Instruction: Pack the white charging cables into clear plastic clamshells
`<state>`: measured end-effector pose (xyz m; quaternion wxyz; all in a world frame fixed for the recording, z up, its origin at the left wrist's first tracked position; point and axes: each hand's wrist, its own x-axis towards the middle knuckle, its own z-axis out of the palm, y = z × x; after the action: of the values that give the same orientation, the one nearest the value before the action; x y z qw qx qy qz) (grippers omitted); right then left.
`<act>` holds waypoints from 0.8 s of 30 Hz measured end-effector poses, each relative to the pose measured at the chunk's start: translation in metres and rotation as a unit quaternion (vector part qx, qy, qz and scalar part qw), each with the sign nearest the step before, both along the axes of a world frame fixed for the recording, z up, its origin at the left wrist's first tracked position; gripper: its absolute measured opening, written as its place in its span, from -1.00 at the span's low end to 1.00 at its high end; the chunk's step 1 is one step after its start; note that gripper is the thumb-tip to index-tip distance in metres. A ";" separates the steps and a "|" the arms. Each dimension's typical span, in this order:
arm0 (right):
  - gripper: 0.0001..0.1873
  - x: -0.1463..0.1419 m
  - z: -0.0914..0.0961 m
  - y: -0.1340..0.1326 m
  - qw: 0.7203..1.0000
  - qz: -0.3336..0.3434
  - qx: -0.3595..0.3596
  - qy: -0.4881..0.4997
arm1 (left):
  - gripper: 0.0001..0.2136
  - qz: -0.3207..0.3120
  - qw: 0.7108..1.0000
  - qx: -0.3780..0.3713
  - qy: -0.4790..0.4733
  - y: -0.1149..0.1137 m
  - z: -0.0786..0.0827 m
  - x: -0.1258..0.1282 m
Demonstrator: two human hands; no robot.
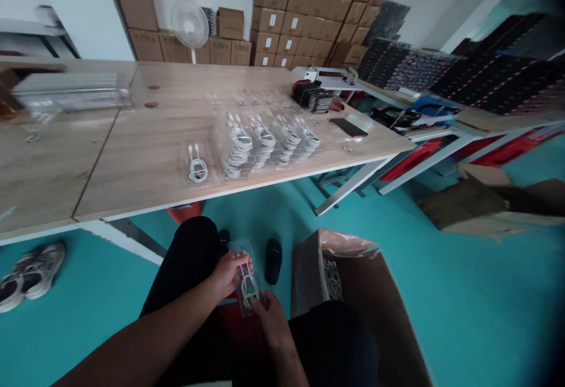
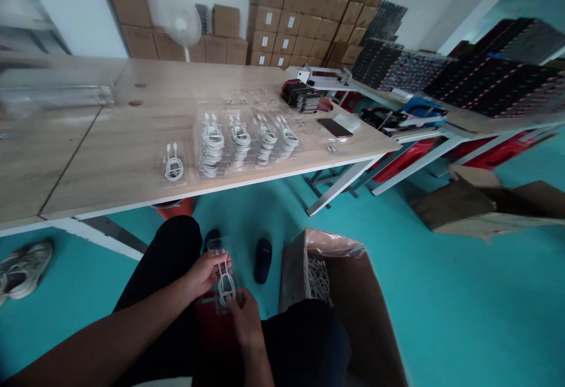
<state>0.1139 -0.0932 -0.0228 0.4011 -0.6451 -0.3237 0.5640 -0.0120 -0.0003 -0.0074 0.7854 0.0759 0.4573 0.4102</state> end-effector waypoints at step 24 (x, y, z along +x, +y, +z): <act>-0.59 -0.002 0.009 0.002 0.991 0.070 -0.012 0.115 | -0.77 -0.039 0.997 0.031 0.052 0.008 0.004 -0.006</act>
<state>0.1115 -0.0914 -0.0134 0.3874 -0.5564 -0.3131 0.6651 -0.0183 0.0075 -0.0038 0.7731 0.1397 0.4813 0.3887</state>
